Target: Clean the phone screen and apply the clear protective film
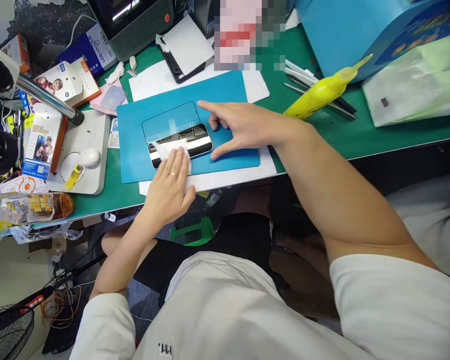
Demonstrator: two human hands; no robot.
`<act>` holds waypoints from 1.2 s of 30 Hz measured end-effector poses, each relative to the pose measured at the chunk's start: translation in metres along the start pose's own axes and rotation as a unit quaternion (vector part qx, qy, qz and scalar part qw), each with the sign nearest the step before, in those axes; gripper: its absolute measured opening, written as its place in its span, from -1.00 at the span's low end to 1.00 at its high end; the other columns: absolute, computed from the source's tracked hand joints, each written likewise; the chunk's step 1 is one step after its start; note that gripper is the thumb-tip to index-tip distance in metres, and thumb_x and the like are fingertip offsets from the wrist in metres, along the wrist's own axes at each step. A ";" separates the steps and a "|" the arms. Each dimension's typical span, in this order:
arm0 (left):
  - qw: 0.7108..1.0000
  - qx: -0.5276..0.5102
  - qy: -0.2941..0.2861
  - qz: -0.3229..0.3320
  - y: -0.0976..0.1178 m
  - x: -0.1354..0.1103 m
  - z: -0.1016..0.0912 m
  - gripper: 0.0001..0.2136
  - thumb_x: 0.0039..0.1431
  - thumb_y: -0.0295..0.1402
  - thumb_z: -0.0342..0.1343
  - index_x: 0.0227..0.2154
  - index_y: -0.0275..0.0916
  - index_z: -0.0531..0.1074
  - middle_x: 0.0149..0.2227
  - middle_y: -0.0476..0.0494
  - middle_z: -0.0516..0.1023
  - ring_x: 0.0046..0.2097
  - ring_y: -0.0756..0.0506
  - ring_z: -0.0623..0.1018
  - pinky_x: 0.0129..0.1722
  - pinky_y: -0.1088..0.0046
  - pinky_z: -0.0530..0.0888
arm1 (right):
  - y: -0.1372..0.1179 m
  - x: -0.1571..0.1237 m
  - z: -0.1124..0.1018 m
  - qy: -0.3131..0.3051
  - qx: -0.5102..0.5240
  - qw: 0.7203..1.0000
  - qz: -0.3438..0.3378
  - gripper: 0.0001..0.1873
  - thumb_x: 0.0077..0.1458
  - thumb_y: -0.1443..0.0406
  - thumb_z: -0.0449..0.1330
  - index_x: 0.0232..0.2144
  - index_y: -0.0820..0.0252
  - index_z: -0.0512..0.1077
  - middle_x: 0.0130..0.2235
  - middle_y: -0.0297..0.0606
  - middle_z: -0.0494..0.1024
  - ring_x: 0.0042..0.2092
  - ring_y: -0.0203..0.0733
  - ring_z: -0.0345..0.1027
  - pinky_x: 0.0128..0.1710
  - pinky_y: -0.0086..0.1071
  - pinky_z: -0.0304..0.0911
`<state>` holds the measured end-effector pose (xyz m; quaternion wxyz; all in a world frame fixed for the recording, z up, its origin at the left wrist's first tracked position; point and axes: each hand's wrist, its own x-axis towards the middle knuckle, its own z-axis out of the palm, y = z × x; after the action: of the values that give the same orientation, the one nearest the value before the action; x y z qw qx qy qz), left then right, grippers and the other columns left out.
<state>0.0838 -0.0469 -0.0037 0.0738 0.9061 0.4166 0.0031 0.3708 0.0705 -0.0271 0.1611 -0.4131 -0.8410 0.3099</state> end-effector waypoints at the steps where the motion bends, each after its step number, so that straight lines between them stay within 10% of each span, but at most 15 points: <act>1: 1.000 -0.003 -0.005 0.021 0.004 0.012 0.001 -0.30 0.59 -0.21 -0.19 0.62 -0.55 0.05 0.68 -0.55 0.04 0.72 -0.38 0.04 0.68 -0.03 0.11 | -0.002 -0.001 -0.002 -0.007 0.005 1.000 0.001 0.52 0.00 -0.37 0.47 0.71 0.14 -0.06 0.05 -0.02 0.59 0.03 0.28 0.43 0.04 0.07 0.41; 11: 0.999 -0.011 -0.014 0.043 0.006 0.075 -0.001 -0.29 0.42 -0.38 -0.10 0.58 -0.54 0.19 0.65 -0.50 0.16 0.69 -0.35 0.15 0.67 0.03 0.12 | -0.001 -0.003 -0.002 -0.004 0.020 1.000 -0.009 0.45 0.11 -0.38 0.37 0.71 0.20 -0.11 0.11 0.04 0.61 0.03 0.22 0.45 0.08 0.05 0.40; 21: 0.996 -0.016 0.000 -0.089 -0.061 0.003 -0.017 -0.30 0.48 -0.37 -0.13 0.62 -0.47 0.14 0.67 -0.46 0.10 0.70 -0.34 0.15 0.66 -0.10 0.17 | 0.002 -0.003 0.002 0.023 0.020 1.000 0.001 0.35 0.05 -0.53 0.29 0.64 0.00 0.17 0.08 -0.02 0.69 -0.01 0.30 0.49 -0.03 0.09 0.43; 26: 0.994 -0.027 0.053 -0.095 -0.077 -0.037 -0.019 -0.46 0.62 -0.22 -0.15 0.46 -0.28 0.46 0.54 -0.33 0.43 0.64 -0.35 0.31 0.62 -0.18 0.27 | 0.003 -0.004 0.005 0.040 0.016 0.999 0.006 0.23 0.09 -0.49 0.29 0.60 -0.09 0.25 0.07 -0.05 0.73 -0.04 0.25 0.51 -0.09 0.04 0.45; 30: 0.986 -0.020 0.133 -0.100 -0.087 -0.041 -0.018 -0.58 0.65 -0.15 -0.07 0.05 -0.19 0.70 0.21 -0.30 0.77 0.29 -0.31 0.70 0.43 -0.06 0.54 | -0.001 -0.003 0.003 0.061 0.025 0.997 0.028 0.06 0.30 -0.38 0.17 0.60 0.02 0.28 0.02 -0.03 0.75 -0.09 0.22 0.60 -0.10 0.06 0.49; 36: 0.974 0.020 0.150 -0.168 -0.128 -0.004 -0.038 -0.72 0.52 -0.19 0.05 -0.27 -0.10 0.60 -0.18 -0.28 0.75 -0.05 -0.36 0.70 0.00 -0.02 0.65 | 0.000 0.035 -0.010 0.116 -0.027 0.993 0.017 -0.35 0.41 -0.21 0.10 0.38 -0.25 0.56 0.16 -0.16 0.76 0.17 0.45 0.61 0.14 0.41 0.51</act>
<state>-0.0180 0.0378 0.0163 -0.0081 0.8137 0.5691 0.1181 0.3547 0.1020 -0.0191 0.2405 -0.4646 -0.8179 0.2395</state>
